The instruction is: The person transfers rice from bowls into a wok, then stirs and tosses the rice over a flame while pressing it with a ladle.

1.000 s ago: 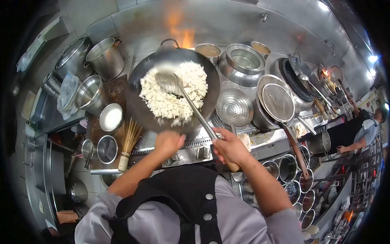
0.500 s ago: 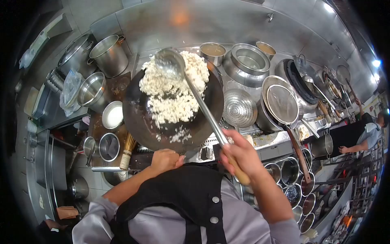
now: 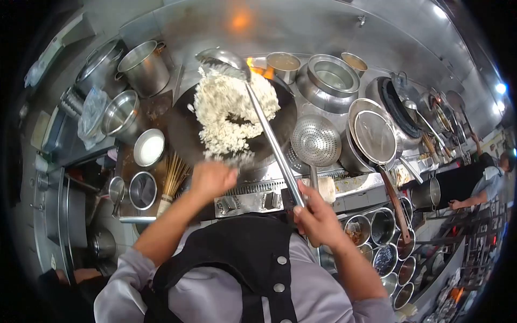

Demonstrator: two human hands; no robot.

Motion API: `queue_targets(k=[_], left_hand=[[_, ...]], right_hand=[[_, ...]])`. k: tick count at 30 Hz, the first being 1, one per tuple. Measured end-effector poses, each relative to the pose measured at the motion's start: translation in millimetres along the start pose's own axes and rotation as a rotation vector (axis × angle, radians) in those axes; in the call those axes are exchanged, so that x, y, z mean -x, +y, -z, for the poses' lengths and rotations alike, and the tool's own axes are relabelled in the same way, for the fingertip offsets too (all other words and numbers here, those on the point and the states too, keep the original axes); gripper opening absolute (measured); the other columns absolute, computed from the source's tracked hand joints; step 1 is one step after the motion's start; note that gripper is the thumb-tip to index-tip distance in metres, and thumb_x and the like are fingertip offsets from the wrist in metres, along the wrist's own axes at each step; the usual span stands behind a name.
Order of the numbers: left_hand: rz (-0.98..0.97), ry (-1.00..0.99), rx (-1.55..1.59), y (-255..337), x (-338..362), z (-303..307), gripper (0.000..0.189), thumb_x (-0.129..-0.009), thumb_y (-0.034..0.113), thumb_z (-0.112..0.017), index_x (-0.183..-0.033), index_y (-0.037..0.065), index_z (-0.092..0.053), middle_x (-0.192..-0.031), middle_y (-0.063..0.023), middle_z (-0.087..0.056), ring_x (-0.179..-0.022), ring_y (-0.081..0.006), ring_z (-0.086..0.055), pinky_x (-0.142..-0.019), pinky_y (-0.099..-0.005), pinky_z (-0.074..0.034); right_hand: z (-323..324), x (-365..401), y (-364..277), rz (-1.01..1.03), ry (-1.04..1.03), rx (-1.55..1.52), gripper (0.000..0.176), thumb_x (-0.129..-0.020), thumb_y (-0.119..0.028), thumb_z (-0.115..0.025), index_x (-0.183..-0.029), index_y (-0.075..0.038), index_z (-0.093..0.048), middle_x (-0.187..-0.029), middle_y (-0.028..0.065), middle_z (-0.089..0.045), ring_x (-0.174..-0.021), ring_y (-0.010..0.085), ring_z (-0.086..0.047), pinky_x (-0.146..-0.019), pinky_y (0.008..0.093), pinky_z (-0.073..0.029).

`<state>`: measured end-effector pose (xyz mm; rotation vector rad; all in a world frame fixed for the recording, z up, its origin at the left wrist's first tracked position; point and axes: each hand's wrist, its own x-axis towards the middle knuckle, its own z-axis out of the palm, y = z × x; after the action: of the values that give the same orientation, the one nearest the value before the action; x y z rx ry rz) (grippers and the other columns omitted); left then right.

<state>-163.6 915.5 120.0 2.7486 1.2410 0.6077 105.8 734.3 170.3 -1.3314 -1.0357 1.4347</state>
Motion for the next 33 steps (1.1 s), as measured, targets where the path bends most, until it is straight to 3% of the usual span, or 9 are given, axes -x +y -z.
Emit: queue_targets(k=[4,6,10,12,17,22,26,28,33], left_hand=[[-0.046,0.158,0.145,-47.5,-55.2,-39.4,0.036,-0.091,0.034,-0.066,-0.066,0.008,-0.066,-0.072,-0.0103,-0.064,-0.072,-0.0326,-0.065,-0.066,-0.0475,-0.051],[-0.072,0.225,0.091,-43.7,-56.9,-47.7,0.033,-0.091,0.032,-0.068,-0.069,0.008,-0.065,-0.075,-0.0108,-0.062,-0.076,-0.0335,-0.062,-0.07,-0.0475,-0.05],[-0.069,0.274,0.093,-47.8,-47.7,-53.4,0.027,-0.092,0.028,-0.07,-0.077,0.007,-0.064,-0.086,-0.01,-0.059,-0.085,-0.0341,-0.057,-0.079,-0.0471,-0.047],[-0.079,0.257,0.133,-53.0,-50.3,-48.8,0.03,-0.094,0.03,-0.069,-0.076,0.007,-0.065,-0.084,-0.0114,-0.06,-0.084,-0.035,-0.058,-0.078,-0.0477,-0.048],[-0.031,0.081,0.158,-62.2,-63.0,-49.1,0.042,-0.097,0.039,-0.062,-0.071,0.006,-0.065,-0.075,-0.015,-0.065,-0.076,-0.0381,-0.064,-0.071,-0.0507,-0.051],[0.008,0.094,0.176,-59.9,-59.4,-57.1,0.037,-0.095,0.036,-0.064,-0.071,0.008,-0.067,-0.075,-0.0121,-0.067,-0.077,-0.0357,-0.066,-0.07,-0.0494,-0.052],[0.005,0.136,0.162,-60.1,-61.4,-53.4,0.036,-0.093,0.036,-0.066,-0.07,0.008,-0.067,-0.073,-0.0119,-0.067,-0.075,-0.0357,-0.066,-0.068,-0.0492,-0.053],[-0.013,0.149,0.167,-63.4,-62.1,-57.6,0.036,-0.093,0.035,-0.066,-0.069,0.008,-0.067,-0.073,-0.0121,-0.067,-0.074,-0.0359,-0.066,-0.068,-0.0495,-0.053],[0.014,0.126,0.152,-57.8,-60.6,-52.9,0.037,-0.092,0.036,-0.065,-0.068,0.008,-0.069,-0.073,-0.012,-0.069,-0.075,-0.0346,-0.068,-0.07,-0.0479,-0.055]], right_hand=[[3.8,-16.7,84.4,0.182,0.154,0.629,0.059,-0.101,-0.011,-0.062,-0.156,-0.01,-0.038,-0.072,0.0105,-0.062,-0.059,0.0154,-0.054,-0.059,0.031,-0.046],[-0.4,-28.0,95.2,0.01,0.106,0.598,0.059,-0.102,-0.013,-0.062,-0.155,-0.01,-0.038,-0.071,0.0147,-0.06,-0.058,0.018,-0.054,-0.06,0.034,-0.048],[8.0,-24.3,67.2,0.101,0.107,0.632,0.057,-0.102,-0.013,-0.061,-0.155,-0.011,-0.039,-0.072,0.0113,-0.061,-0.058,0.016,-0.056,-0.058,0.033,-0.048],[1.6,-8.2,20.6,-0.091,0.151,0.366,0.056,-0.102,-0.012,-0.06,-0.155,-0.013,-0.041,-0.074,0.0075,-0.063,-0.058,0.013,-0.056,-0.055,0.0306,-0.048],[-10.7,-0.9,-38.7,0.054,0.191,0.128,0.055,-0.104,-0.008,-0.051,-0.156,-0.016,-0.036,-0.071,0.0023,-0.055,-0.049,0.011,-0.051,-0.045,0.0278,-0.043],[-7.9,-132.9,-9.8,-0.232,-0.006,0.321,0.049,-0.106,-0.013,-0.047,-0.154,-0.011,-0.037,-0.07,0.004,-0.054,-0.047,0.0142,-0.051,-0.043,0.0278,-0.044],[-46.2,-146.1,-38.9,-0.09,0.027,0.323,0.048,-0.107,-0.016,-0.047,-0.153,-0.012,-0.037,-0.07,0.0037,-0.054,-0.046,0.0141,-0.05,-0.041,0.0287,-0.042],[-43.9,-114.3,-51.3,-0.002,0.029,0.211,0.051,-0.105,-0.016,-0.05,-0.155,-0.015,-0.037,-0.069,0.005,-0.056,-0.048,0.0145,-0.053,-0.042,0.0311,-0.045],[-47.9,-165.3,-15.0,-0.245,-0.079,-0.204,0.05,-0.106,-0.018,-0.051,-0.154,-0.012,-0.038,-0.069,0.0053,-0.057,-0.049,0.0144,-0.053,-0.042,0.0302,-0.044]])
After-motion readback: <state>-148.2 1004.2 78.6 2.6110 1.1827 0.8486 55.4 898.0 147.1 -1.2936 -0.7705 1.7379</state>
